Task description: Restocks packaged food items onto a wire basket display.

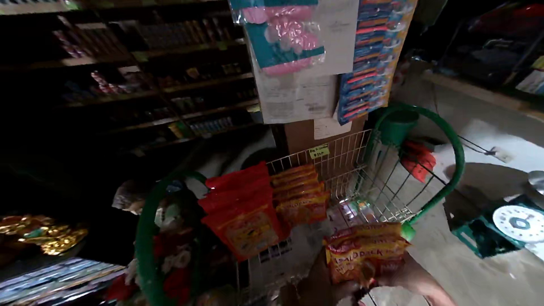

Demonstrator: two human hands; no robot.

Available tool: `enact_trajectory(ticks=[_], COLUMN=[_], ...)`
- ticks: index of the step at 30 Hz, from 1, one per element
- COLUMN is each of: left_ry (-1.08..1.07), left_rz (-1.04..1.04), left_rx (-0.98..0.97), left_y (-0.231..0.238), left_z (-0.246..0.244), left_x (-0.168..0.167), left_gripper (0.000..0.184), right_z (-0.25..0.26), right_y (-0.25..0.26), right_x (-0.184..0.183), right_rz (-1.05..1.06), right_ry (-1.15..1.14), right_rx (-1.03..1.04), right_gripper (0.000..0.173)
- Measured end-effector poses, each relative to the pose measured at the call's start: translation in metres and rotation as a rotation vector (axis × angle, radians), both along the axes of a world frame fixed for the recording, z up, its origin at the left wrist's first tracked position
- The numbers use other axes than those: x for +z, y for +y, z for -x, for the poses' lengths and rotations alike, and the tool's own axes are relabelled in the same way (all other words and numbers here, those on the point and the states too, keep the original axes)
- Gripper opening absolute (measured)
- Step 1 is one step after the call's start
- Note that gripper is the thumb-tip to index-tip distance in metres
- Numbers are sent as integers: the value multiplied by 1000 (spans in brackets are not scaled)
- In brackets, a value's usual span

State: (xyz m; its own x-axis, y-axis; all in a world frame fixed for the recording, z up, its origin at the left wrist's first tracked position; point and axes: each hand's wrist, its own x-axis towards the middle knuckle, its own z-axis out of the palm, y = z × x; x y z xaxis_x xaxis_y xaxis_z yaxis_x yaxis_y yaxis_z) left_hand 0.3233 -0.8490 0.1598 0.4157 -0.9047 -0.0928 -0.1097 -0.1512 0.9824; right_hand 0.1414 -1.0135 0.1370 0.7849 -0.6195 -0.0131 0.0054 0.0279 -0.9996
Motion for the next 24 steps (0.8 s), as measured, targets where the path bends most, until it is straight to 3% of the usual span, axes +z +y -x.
enact_trajectory(ticks=[2, 5, 10, 16, 20, 24], left_ry=[9, -56, -38, 56, 81, 59], left_rz=[88, -37, -220, -209, -216, -233], left_rx=[24, 60, 88, 152, 192, 267], left_y=[-20, -59, -105, -129, -141, -155], left_z=[-5, -10, -9, -6, -9, -11], left_x=[-14, -7, -1, -18, -30, -41], left_gripper=[79, 91, 109, 104, 105, 93], right_z=[-10, -24, -32, -36, -42, -53], right_y=[-25, -67, -108, -141, -157, -176], right_x=[-1, -9, -19, -39, -29, -24], right_rz=[11, 54, -106, -181, -15, 137], right_ry=[-21, -22, 109, 110, 225, 468], right_rx=[25, 17, -33, 54, 97, 158], right_gripper=[73, 74, 84, 95, 90, 78])
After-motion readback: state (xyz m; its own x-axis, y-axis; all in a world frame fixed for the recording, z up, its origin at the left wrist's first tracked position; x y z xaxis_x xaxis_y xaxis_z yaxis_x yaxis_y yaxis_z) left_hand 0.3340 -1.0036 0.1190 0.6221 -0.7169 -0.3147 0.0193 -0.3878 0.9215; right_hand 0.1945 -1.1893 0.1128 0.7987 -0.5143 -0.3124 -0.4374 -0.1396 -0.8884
